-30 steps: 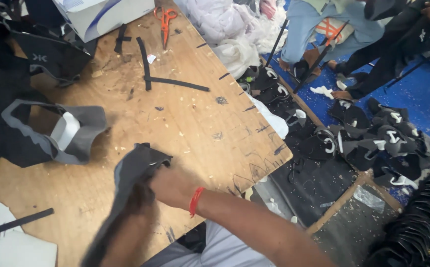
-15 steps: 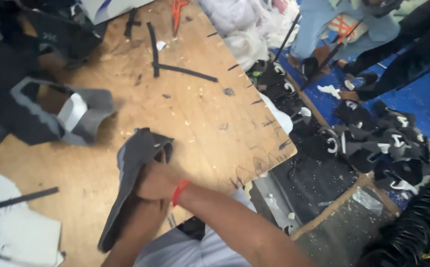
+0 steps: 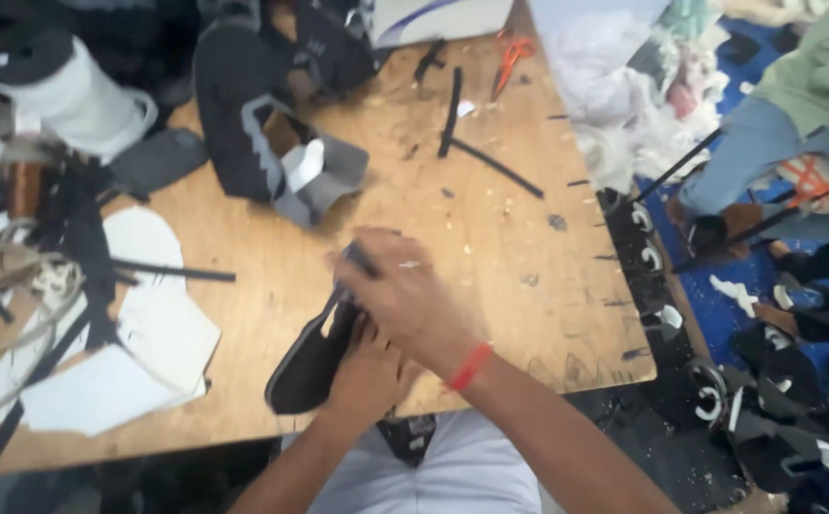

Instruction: The person inserts a white foam insert into a black shoe upper and repeatedly presses and adjusts the edges to fit the insert inside. The person handles multiple shoe uppers one at a time, turning them over and smoothing the seams while working at a wooden table.

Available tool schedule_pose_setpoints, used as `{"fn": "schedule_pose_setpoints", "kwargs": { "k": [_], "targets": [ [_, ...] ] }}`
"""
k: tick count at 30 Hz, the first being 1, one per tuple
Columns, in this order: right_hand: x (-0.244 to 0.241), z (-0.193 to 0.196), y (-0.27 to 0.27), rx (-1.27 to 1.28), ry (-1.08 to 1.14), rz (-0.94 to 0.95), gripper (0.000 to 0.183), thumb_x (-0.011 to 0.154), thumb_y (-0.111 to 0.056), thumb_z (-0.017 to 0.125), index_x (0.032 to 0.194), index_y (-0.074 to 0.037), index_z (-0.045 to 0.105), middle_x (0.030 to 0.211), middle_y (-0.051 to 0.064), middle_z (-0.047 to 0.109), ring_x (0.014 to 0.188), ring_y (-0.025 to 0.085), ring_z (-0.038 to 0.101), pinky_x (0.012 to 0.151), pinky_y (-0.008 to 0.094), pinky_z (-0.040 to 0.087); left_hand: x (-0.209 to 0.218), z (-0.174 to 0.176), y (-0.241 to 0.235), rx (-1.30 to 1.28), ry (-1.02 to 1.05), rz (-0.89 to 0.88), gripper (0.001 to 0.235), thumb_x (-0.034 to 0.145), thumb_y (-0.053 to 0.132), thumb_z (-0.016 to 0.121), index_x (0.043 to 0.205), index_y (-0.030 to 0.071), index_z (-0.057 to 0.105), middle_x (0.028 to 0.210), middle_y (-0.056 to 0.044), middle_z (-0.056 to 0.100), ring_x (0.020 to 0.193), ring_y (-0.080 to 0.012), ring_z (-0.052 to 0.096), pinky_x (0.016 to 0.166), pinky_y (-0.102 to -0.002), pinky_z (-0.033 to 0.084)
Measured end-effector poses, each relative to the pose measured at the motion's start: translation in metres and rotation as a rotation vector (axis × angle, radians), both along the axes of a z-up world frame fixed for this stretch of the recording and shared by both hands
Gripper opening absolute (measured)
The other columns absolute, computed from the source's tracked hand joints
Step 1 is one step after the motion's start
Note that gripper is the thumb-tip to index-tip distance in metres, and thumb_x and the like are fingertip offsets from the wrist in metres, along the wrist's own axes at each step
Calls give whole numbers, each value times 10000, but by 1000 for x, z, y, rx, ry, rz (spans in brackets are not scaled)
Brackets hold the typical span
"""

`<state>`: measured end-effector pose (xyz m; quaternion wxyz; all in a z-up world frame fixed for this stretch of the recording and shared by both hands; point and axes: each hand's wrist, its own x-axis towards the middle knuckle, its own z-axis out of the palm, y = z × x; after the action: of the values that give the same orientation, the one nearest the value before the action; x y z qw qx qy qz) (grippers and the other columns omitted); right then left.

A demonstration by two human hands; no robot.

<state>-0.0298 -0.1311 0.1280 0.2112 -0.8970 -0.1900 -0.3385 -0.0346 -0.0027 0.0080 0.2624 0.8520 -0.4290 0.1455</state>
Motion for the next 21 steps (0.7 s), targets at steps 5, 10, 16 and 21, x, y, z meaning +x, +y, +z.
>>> {"fn": "schedule_pose_setpoints", "kwargs": {
  "k": [5,10,16,21],
  "targets": [
    [35,-24,0,-269,242,-13,228,886,-161,610,1090,-125,704,1147,103,675,1119,308,657,929,492,503,14,-40,-7,108,128,14,437,918,289,617,1248,2,609,1216,-259,646,1205,-446,559,1096,-549,402],
    [11,-58,-17,234,330,-69,213,943,-161,619,1115,-87,719,1081,137,700,1013,340,688,868,449,554,27,-23,8,-180,625,445,627,897,326,673,1344,-64,471,1271,-312,571,1176,-475,580,992,-499,455],
    [-37,-108,1,64,1007,362,378,873,-86,545,1202,-126,728,1017,173,778,958,335,741,836,452,569,66,-63,47,-88,-86,52,630,890,228,591,1441,-46,452,1504,-347,477,1407,-503,463,1182,-492,350],
    [-1,-144,12,726,383,601,400,998,-118,580,1385,-24,543,1386,207,606,1259,390,615,1113,509,477,69,-92,71,-61,366,249,470,973,185,526,1393,-26,541,1400,-315,549,1293,-478,529,1100,-504,405]
  ]
}}
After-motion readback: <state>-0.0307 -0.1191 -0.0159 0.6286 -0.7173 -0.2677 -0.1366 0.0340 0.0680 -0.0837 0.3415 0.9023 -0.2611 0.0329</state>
